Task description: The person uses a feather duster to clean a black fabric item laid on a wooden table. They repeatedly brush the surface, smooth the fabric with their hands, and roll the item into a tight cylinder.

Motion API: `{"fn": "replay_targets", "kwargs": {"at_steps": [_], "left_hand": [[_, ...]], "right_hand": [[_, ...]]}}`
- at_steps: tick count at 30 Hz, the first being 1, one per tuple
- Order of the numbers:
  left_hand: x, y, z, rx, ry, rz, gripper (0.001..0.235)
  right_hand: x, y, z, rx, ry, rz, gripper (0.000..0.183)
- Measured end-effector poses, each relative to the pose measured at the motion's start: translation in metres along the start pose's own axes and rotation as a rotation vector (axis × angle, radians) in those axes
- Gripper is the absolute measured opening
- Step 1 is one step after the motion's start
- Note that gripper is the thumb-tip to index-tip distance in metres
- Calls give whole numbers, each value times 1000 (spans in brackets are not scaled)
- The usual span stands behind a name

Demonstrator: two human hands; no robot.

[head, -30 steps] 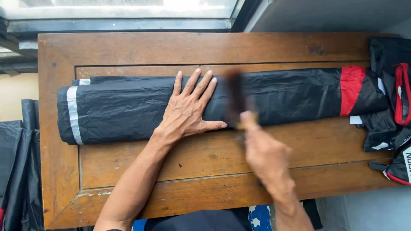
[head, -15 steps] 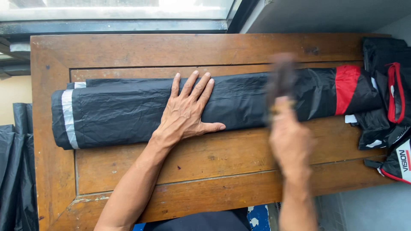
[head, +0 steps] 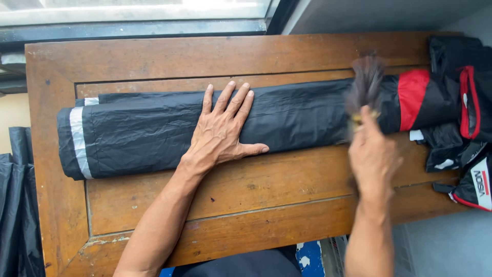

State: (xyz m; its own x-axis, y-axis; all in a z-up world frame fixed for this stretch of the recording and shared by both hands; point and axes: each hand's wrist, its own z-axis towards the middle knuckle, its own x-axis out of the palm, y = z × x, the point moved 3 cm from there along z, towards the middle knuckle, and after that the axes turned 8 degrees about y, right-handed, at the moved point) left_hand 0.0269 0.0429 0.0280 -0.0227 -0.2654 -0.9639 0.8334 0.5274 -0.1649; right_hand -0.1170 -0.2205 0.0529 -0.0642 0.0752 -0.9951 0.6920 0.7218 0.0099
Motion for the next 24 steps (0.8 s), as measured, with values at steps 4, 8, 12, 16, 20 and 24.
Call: {"fn": "replay_targets", "kwargs": {"at_steps": [4,8,12,16,20,24], "left_hand": [[3,1,-1,-18,9,11,107],[2,1,-1,11,11,-21,100],[3,1,0,1,26,-25,107],[3,-3,2,13,12,-25,107],[4,-1,5,-2,-5,-7,106],[5,-1,3,43,-30,-2,90]], "right_hand": [[6,76,-56,-257,167,75,44],[21,72,-54,-299,235,169,47],[4,2,-6,-2,112,127,45],[1,-10,6,99,115,90,48],[-3,58,-38,-234,34,63,42],[29,88,-76,-630,-21,86,46]]}}
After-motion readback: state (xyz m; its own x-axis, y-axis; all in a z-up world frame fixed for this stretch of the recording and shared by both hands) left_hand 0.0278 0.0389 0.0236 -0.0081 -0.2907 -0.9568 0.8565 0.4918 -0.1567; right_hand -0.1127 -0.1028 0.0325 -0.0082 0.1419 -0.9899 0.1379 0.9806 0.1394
